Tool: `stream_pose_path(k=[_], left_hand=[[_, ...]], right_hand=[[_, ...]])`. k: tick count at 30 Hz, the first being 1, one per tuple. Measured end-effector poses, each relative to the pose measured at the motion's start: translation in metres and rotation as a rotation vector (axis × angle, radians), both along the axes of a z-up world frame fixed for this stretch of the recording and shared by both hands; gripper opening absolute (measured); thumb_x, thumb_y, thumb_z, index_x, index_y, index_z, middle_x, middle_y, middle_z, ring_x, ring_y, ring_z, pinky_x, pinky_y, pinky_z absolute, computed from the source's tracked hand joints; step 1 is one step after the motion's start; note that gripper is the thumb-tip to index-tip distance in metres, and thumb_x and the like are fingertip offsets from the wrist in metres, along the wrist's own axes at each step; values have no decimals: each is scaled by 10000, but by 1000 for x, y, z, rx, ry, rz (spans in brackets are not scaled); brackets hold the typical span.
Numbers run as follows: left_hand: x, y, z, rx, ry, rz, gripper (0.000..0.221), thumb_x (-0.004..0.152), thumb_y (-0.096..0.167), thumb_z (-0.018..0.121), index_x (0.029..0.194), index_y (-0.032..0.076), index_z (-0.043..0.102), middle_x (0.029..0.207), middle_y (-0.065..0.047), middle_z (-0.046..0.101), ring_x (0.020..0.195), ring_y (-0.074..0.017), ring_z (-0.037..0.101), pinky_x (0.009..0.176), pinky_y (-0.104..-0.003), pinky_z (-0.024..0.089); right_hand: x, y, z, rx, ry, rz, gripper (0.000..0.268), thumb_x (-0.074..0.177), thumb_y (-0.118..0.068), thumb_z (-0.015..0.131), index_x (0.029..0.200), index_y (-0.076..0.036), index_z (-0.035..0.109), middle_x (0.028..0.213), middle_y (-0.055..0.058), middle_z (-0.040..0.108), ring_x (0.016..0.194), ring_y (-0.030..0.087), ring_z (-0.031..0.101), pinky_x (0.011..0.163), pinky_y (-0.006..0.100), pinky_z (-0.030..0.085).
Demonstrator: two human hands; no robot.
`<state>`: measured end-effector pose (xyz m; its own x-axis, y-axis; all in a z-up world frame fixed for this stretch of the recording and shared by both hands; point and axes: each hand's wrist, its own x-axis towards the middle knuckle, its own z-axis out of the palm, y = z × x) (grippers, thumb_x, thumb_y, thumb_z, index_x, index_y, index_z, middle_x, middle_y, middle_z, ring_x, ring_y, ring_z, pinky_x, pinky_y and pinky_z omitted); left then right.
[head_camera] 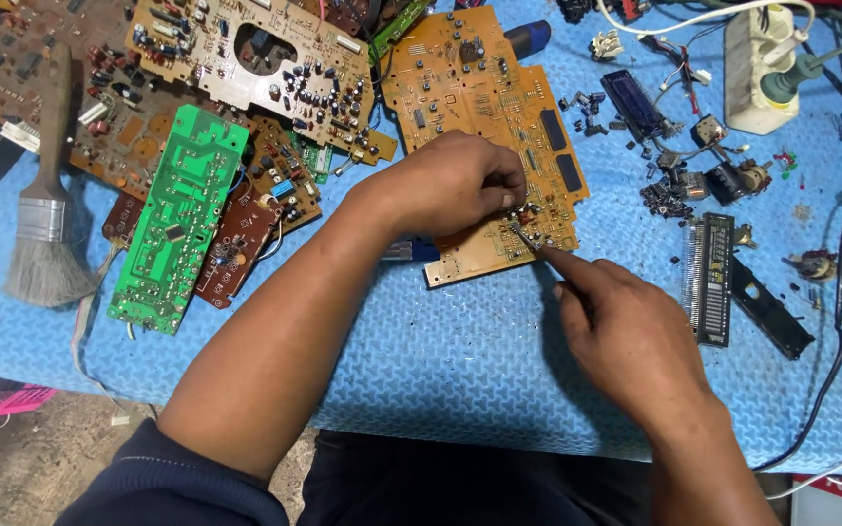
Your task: Desoldering components from a circuit board using a soldering iron and a desoldering pump.
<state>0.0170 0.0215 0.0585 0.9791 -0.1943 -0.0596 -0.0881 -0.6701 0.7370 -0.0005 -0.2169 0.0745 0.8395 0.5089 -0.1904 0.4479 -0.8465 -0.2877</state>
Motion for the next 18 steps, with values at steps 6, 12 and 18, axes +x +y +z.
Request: stream_pose_path(k=[6,12,18], left_hand=[[-9,-7,-4,45,21,73,222,901,180,612,1061,198,766,905,-44,772,824,-226,689,724,-402,505],[-14,-11,-6,-40,-122,92,172,881,224,717,1050,194,705,639,17,642,647,-173,639,647,-354,465],[-9,-21,-20,241,-200,1,191,826,205,687,985,222,791,965,-47,710,973,-343,663,708,-528,512]], right_hand=[[15,-6,8,15,42,-19,484,908,-293,583,1377,-366,678,1283,23,735,1088,360,683,838,514,518],[25,-9,9,41,39,-21,464,911,-265,591,1359,-313,703,1195,39,772,848,340,720,760,483,500],[30,-12,25,68,66,-201,433,956,-281,631,1371,-363,723,1019,23,805,653,279,663,753,414,490]])
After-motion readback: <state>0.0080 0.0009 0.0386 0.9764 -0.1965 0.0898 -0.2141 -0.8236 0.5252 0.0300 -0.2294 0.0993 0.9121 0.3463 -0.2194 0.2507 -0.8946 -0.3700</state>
